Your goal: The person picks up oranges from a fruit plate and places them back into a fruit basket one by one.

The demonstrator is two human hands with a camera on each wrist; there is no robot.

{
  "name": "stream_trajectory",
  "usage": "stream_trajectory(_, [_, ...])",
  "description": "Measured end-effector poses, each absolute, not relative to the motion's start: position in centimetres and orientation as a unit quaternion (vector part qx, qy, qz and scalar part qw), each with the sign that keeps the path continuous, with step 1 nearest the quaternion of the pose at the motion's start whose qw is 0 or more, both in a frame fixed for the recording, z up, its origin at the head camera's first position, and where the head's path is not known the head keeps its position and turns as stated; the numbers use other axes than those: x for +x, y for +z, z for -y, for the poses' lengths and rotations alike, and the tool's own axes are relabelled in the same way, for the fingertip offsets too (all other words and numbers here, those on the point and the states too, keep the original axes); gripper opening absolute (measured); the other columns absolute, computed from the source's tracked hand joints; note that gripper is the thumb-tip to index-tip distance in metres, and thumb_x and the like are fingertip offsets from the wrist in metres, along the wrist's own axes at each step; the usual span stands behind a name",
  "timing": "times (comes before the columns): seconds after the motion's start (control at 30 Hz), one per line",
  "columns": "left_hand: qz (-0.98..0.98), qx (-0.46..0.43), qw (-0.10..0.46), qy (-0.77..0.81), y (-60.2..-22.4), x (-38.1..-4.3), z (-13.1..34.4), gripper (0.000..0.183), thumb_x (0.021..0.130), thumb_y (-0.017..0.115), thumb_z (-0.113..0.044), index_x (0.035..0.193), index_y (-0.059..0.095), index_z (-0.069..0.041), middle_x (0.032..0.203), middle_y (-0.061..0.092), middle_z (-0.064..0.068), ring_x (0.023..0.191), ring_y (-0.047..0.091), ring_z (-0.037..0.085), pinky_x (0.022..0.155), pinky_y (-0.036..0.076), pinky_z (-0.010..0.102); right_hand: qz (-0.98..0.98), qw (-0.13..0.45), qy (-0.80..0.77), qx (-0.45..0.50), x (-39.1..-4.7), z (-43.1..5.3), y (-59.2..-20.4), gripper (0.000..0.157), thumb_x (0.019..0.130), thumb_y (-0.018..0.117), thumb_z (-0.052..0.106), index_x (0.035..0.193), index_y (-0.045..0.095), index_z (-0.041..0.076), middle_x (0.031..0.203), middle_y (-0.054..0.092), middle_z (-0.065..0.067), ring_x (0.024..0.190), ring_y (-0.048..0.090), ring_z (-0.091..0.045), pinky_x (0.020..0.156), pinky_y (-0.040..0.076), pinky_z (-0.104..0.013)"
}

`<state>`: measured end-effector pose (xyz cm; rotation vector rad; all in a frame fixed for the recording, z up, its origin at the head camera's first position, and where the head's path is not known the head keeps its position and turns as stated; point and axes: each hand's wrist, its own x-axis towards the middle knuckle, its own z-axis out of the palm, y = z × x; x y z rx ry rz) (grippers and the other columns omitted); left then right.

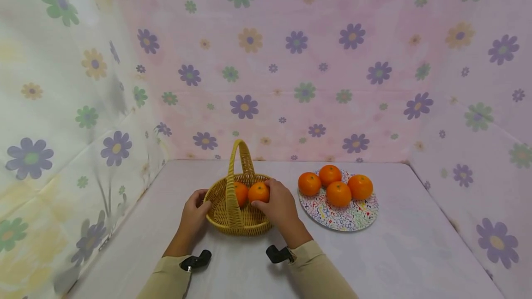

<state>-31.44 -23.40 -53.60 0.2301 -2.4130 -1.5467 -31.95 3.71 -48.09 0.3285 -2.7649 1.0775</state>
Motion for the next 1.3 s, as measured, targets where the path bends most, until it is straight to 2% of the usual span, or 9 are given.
stream_trajectory(0.4, [0.831,0.082,0.132,-0.534,-53.67,-31.46,23.38,0.041,0.093,0.061,-0.021,0.133,0.059,-0.011,0.133,0.064,0.010,0.120,0.062,0.028,0.107,0.050,0.050,0.934,0.061,0.333,0.119,-31.67,-3.48,-47.81,0.069,0.081,0.087,0.039,0.136,0.058,0.010,0.133,0.067,-0.008,0.119,0.064,-0.026,0.106,0.052,-0.047])
stream_trajectory(0.73, [0.829,0.078,0.131,-0.538,-53.78,-31.59,23.53,0.041,0.093,0.061,-0.020,0.133,0.059,-0.011,0.133,0.064,0.010,0.122,0.061,0.029,0.109,0.048,0.050,0.942,0.036,0.311,0.120,-31.77,-3.27,-47.66,0.061,0.081,0.087,0.039,0.129,0.059,0.012,0.119,0.069,-0.004,0.104,0.064,-0.021,0.098,0.055,-0.044])
stream_trajectory(0.87, [0.830,0.080,0.130,-0.537,-53.70,-31.50,23.53,0.041,0.093,0.061,-0.020,0.132,0.059,-0.011,0.131,0.064,0.010,0.120,0.062,0.028,0.108,0.049,0.050,0.944,0.038,0.307,0.119,-31.64,-3.15,-47.61,0.063,0.081,0.087,0.038,0.131,0.061,0.009,0.123,0.069,-0.008,0.108,0.064,-0.025,0.101,0.054,-0.047])
stream_trajectory(1.0, [0.830,0.082,0.130,-0.536,-53.59,-31.42,23.47,0.041,0.093,0.061,-0.020,0.132,0.059,-0.011,0.131,0.065,0.010,0.119,0.062,0.028,0.107,0.049,0.049,0.947,0.066,0.290,0.123,-31.62,-3.19,-47.74,0.064,0.081,0.087,0.039,0.132,0.065,0.006,0.127,0.066,-0.012,0.114,0.061,-0.029,0.104,0.052,-0.048])
stream_trajectory(1.3, [0.833,0.086,0.131,-0.531,-53.46,-31.33,23.35,0.042,0.092,0.061,-0.021,0.133,0.059,-0.011,0.131,0.065,0.010,0.118,0.061,0.028,0.106,0.049,0.048,0.945,0.082,0.298,0.108,-31.62,-3.13,-47.93,0.062,0.083,0.086,0.035,0.135,0.066,0.006,0.131,0.061,-0.013,0.119,0.060,-0.028,0.108,0.051,-0.047])
